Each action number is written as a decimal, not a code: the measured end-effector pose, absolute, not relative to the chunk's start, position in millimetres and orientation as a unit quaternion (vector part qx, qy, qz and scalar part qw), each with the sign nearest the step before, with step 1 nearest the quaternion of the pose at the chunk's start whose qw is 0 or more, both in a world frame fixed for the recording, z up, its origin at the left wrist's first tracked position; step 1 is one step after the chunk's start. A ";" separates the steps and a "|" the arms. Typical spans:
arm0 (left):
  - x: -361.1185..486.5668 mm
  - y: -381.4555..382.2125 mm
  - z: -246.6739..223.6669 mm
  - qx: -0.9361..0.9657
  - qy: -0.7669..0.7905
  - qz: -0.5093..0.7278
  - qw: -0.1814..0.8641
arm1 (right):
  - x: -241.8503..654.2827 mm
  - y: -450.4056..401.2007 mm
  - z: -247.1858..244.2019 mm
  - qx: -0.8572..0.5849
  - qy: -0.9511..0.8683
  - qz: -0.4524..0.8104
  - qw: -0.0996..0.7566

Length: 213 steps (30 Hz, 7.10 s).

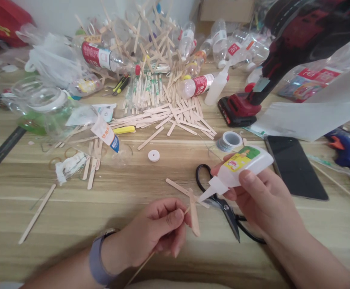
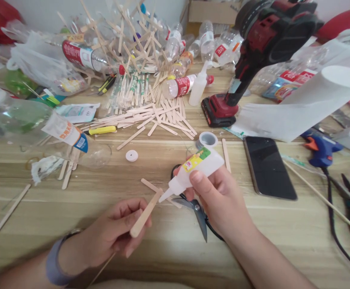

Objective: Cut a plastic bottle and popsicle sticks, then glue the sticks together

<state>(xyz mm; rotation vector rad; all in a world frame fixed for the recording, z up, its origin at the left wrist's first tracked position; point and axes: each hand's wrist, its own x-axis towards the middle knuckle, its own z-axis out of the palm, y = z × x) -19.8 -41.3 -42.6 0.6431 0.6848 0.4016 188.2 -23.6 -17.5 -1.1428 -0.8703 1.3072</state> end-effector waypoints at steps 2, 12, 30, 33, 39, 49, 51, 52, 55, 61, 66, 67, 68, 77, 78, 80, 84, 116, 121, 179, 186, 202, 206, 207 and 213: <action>-19.9 -40.9 -42.3 0.308 0.327 0.187 0.873 | 187.3 -24.8 -18.4 -0.478 -0.377 0.560 0.562; -19.4 -40.8 -42.1 0.306 0.321 0.180 0.878 | 187.8 -29.0 -21.1 -0.457 -0.372 0.583 0.559; -20.2 -40.4 -42.8 0.289 0.313 0.177 0.887 | 183.8 -27.6 -18.8 -0.455 -0.389 0.573 0.560; -20.3 -40.8 -44.2 0.289 0.308 0.177 0.889 | 183.5 -27.8 -19.6 -0.456 -0.387 0.572 0.561; -20.4 -41.2 -44.4 0.277 0.309 0.180 0.892 | 184.2 -30.1 -20.9 -0.460 -0.391 0.563 0.564; -20.2 -42.6 -45.6 0.293 0.315 0.174 0.886 | 183.5 -29.3 -21.3 -0.465 -0.369 0.572 0.566; -20.3 -43.0 -46.0 0.290 0.317 0.172 0.886 | 184.0 -29.5 -21.7 -0.465 -0.364 0.575 0.566; -20.3 -43.2 -46.3 0.287 0.317 0.171 0.888 | 184.2 -29.7 -21.7 -0.465 -0.361 0.579 0.565; -20.0 -43.4 -47.6 0.284 0.312 0.173 0.890 | 183.9 -30.2 -21.5 -0.458 -0.357 0.585 0.566; -19.2 -42.3 -49.1 0.289 0.294 0.173 0.894 | 182.9 -31.5 -20.3 -0.459 -0.360 0.589 0.560; -19.5 -42.6 -46.2 0.286 0.307 0.175 0.891 | 183.7 -31.2 -19.7 -0.474 -0.357 0.579 0.559; -19.6 -42.6 -45.8 0.286 0.307 0.174 0.891 | 183.7 -31.0 -19.6 -0.475 -0.357 0.579 0.559; -19.6 -42.5 -45.6 0.288 0.306 0.173 0.891 | 183.6 -31.0 -19.5 -0.477 -0.358 0.579 0.557; -19.8 -42.0 -48.1 0.301 0.301 0.168 0.889 | 182.8 -30.3 -20.3 -0.485 -0.369 0.567 0.554; -19.7 -42.0 -47.9 0.302 0.298 0.170 0.889 | 182.5 -30.0 -20.2 -0.488 -0.368 0.565 0.554; -19.5 -41.8 -47.8 0.298 0.295 0.172 0.891 | 181.6 -29.1 -20.0 -0.490 -0.367 0.561 0.557; -19.2 -41.4 -48.9 0.282 0.291 0.166 0.899 | 181.2 -28.8 -20.6 -0.484 -0.369 0.550 0.573; -19.2 -42.2 -45.8 0.288 0.300 0.153 0.897 | 179.6 -28.2 -19.7 -0.491 -0.378 0.535 0.575; -18.9 -42.0 -43.5 0.285 0.308 0.150 0.895 | 183.6 -31.9 -24.6 -0.493 -0.379 0.538 0.569; -22.3 -41.0 -44.0 0.277 0.265 0.150 0.911 | 187.0 -31.9 -25.8 -0.453 -0.379 0.583 0.558; -22.9 -41.6 -47.0 0.283 0.268 0.153 0.908 | 186.5 -32.8 -23.5 -0.468 -0.389 0.561 0.562; -21.1 -42.2 -42.9 0.276 0.278 0.140 0.910 | 188.6 -34.2 -23.5 -0.469 -0.405 0.548 0.562; -21.7 -41.2 -43.7 0.278 0.275 0.149 0.908 | 187.2 -33.1 -20.9 -0.478 -0.395 0.548 0.560; -21.9 -41.1 -44.0 0.278 0.275 0.150 0.908 | 187.0 -33.1 -21.1 -0.479 -0.401 0.547 0.557; -21.8 -41.4 -45.6 0.287 0.277 0.145 0.905 | 189.8 -35.6 -26.3 -0.475 -0.426 0.537 0.551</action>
